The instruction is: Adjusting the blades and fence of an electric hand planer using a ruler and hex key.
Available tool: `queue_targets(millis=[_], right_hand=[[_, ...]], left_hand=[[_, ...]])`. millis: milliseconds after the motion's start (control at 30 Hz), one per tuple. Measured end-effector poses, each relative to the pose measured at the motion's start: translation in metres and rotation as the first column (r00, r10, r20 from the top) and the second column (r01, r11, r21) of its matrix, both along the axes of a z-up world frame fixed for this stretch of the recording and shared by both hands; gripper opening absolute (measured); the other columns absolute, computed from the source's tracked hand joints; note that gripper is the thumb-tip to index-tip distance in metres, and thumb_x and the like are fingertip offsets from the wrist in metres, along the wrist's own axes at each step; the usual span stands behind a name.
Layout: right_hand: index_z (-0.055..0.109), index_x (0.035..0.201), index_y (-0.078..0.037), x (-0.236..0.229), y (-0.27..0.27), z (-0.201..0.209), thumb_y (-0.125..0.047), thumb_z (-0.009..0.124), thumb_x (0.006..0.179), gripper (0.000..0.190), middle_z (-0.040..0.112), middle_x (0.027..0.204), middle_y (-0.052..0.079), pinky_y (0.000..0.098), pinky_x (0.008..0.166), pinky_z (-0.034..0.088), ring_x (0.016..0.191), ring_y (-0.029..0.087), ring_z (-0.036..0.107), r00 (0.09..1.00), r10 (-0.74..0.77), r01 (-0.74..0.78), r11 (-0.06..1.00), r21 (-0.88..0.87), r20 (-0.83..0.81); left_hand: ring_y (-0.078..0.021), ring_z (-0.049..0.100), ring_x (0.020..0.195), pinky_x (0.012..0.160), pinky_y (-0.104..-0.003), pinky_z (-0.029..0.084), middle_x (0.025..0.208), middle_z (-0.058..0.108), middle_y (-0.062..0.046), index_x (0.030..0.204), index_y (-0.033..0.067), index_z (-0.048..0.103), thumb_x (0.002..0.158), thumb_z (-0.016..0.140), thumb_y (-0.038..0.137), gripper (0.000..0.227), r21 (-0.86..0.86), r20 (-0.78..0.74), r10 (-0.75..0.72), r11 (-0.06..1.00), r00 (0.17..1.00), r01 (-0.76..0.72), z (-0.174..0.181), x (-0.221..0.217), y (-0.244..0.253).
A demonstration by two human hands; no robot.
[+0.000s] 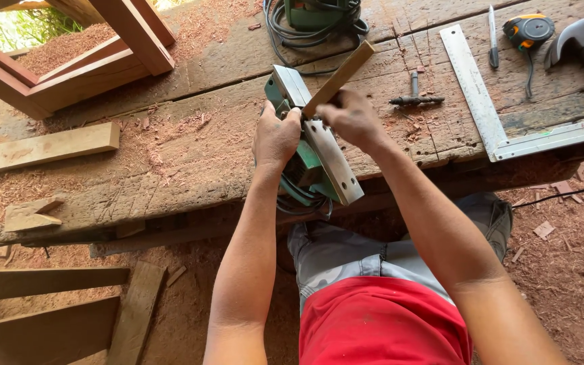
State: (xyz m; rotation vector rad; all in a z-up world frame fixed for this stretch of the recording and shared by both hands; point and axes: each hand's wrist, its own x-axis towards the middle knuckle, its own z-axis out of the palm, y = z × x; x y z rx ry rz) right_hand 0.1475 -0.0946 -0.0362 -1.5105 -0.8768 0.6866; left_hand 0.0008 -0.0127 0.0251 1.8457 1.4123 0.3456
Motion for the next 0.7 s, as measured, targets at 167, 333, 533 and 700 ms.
queue_targets(millis=[167, 333, 533, 700], right_hand=[[0.07, 0.101, -0.001, 0.017, -0.003, -0.015, -0.022, 0.061, 0.099, 0.023, 0.068, 0.085, 0.007, 0.0323, 0.062, 0.053, 0.073, 0.017, 0.061, 0.999, 0.029, -0.026, 0.991, -0.13, 0.02], [0.07, 0.114, -0.008, 0.045, -0.025, -0.031, -0.024, 0.059, 0.088, 0.033, 0.071, 0.096, 0.005, 0.0309, 0.065, 0.057, 0.078, 0.011, 0.066, 0.993, 0.075, -0.023, 0.888, -0.459, 0.095], [0.073, 0.119, -0.011, 0.076, -0.083, -0.043, -0.046, 0.059, 0.097, 0.044, 0.075, 0.098, 0.008, 0.0362, 0.063, 0.051, 0.076, 0.02, 0.064, 0.923, 0.243, 0.1, 0.599, -0.794, 0.299], [0.068, 0.129, -0.002, 0.129, -0.155, -0.099, -0.038, 0.08, 0.091, 0.054, 0.066, 0.116, 0.025, 0.0551, 0.084, 0.052, 0.106, 0.039, 0.062, 0.321, -0.092, 0.724, 0.666, -0.182, 0.942]], left_hand=[[-0.027, 0.071, 0.107, 0.102, -0.047, 0.047, 0.112, 0.074, -0.008, 0.132, 0.0162, 0.057, 0.084, 0.057, 0.038, 0.052, 0.005, 0.005, -0.001, 1.0, 1.0, 0.0, -0.002, 0.0, 0.001], [-0.0253, 0.069, 0.104, 0.101, -0.049, 0.046, 0.111, 0.073, -0.008, 0.135, 0.0161, 0.056, 0.085, 0.056, 0.038, 0.054, 0.036, -0.012, -0.016, 0.999, 1.0, 0.016, -0.003, 0.0, 0.001], [-0.0295, 0.074, 0.106, 0.102, -0.048, 0.05, 0.112, 0.075, -0.013, 0.139, 0.0121, 0.051, 0.091, 0.046, 0.041, 0.056, -0.085, 0.013, 0.008, 0.996, 1.0, -0.006, 0.0, 0.001, 0.003], [-0.0363, 0.057, 0.13, 0.115, -0.049, 0.034, 0.137, 0.064, -0.018, 0.15, 0.0124, 0.046, 0.096, 0.035, 0.049, 0.066, -0.053, 0.0, 0.023, 0.998, 1.0, -0.023, -0.005, 0.0, 0.004]])
